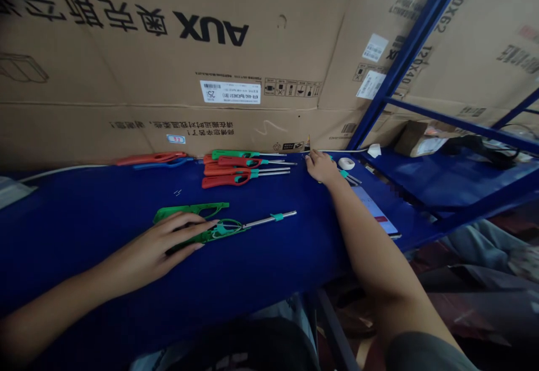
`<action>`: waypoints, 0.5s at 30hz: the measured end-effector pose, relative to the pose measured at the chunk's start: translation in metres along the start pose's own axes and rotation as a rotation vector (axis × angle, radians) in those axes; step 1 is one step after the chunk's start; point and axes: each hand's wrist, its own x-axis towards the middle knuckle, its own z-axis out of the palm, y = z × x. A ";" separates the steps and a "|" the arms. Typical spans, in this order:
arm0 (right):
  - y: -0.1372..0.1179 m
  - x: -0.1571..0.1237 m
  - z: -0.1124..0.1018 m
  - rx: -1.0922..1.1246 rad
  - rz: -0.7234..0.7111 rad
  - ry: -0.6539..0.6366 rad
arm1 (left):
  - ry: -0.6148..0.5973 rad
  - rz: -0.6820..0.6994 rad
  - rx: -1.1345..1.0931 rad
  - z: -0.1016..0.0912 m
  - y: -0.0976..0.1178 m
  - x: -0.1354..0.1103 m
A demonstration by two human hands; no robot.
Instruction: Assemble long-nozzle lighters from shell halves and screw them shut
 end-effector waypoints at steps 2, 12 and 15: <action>0.003 0.001 0.004 -0.006 0.024 -0.057 | -0.006 0.002 0.004 -0.001 0.000 0.000; 0.012 -0.001 -0.014 -0.050 0.025 -0.191 | -0.026 0.003 0.016 0.000 -0.001 -0.001; 0.014 -0.001 -0.023 -0.076 0.021 -0.187 | -0.027 0.003 0.014 0.000 0.000 -0.001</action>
